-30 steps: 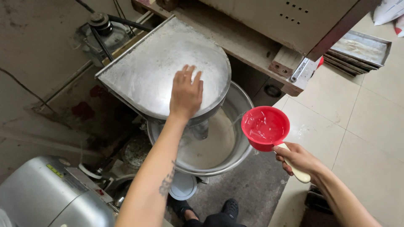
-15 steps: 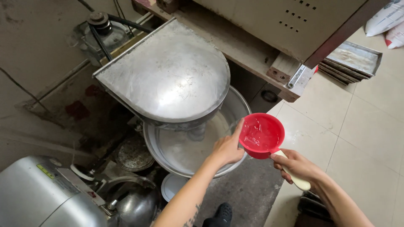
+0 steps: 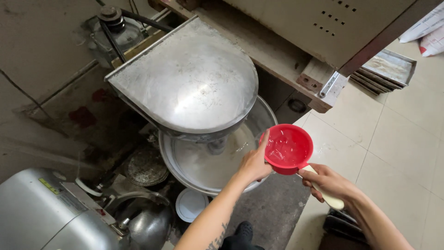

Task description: Using a large commercial mixer to combine dough ingredients including water and pieces of starter dough.

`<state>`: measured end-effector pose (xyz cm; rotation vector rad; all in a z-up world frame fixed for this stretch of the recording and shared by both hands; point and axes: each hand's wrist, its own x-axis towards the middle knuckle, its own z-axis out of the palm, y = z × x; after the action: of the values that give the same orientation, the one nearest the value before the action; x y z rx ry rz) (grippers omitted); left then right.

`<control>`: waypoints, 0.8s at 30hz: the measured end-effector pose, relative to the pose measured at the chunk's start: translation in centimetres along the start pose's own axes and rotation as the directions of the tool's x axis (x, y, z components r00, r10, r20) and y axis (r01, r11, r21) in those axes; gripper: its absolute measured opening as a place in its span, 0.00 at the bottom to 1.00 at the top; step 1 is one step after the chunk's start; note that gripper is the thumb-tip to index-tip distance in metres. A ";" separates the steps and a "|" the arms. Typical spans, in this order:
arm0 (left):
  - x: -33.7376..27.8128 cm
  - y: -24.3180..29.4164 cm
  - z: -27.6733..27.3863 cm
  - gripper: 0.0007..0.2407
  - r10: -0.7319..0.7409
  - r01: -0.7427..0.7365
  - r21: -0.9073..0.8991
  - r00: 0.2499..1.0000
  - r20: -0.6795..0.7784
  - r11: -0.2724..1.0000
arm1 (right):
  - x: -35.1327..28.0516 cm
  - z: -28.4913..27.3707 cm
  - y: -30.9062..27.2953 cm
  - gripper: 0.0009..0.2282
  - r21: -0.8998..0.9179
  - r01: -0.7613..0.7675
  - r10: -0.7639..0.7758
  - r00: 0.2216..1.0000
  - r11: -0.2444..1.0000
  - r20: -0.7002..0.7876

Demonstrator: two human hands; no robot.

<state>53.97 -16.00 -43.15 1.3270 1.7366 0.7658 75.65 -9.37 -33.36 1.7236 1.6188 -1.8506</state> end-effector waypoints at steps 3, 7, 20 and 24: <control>0.4 -0.9 0.4 0.50 0.037 -0.038 -0.031 0.998 -0.054 0.999 | -0.8 0.6 -0.6 0.13 -0.013 0.000 0.000 1.000 1.000 -0.029; -1.0 1.1 -2.0 0.49 -0.033 0.035 -0.036 0.997 0.074 0.999 | -0.4 1.0 0.0 0.12 0.029 -0.015 0.017 0.999 0.999 -0.048; -0.1 0.5 0.4 0.50 -0.080 0.080 -0.034 0.997 0.002 0.996 | 1.2 -0.5 0.1 0.13 -0.052 -0.017 0.018 1.000 0.999 0.002; 0.8 0.6 1.9 0.50 -0.133 0.132 -0.043 0.991 -0.031 0.990 | 2.6 -2.2 0.0 0.16 -0.118 -0.015 0.019 0.999 0.993 0.029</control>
<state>55.82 -15.09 -43.72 1.1648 1.8061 0.7478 76.20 -6.38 -34.87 1.6485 1.6606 -1.7280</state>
